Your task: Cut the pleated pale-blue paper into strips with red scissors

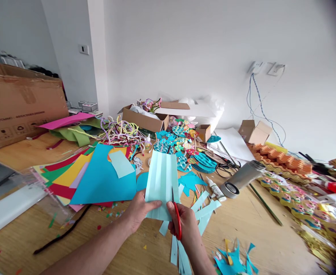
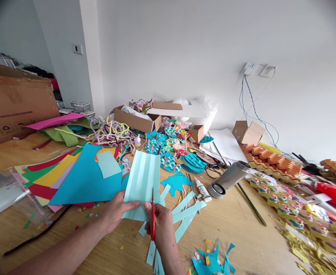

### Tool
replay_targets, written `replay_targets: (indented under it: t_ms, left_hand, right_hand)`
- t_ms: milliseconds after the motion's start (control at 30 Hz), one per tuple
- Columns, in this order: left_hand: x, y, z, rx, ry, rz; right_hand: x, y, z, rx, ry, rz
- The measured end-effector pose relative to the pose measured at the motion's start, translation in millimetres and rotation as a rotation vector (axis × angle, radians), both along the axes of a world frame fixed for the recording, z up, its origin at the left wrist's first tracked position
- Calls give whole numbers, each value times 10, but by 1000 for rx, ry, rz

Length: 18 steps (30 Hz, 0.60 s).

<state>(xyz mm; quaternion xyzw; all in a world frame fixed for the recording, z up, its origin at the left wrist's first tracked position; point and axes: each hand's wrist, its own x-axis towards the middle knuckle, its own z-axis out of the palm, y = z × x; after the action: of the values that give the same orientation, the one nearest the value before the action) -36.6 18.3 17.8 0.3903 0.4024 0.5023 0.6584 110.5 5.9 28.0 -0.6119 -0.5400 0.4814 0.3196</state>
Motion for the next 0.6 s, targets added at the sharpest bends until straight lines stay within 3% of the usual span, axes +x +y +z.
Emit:
replay_targets:
  t_ms: [600]
  left_hand:
    - [5,-8,-6,14,16,-22]
  right_hand:
    - [-12,-9,33,-29,26,-12]
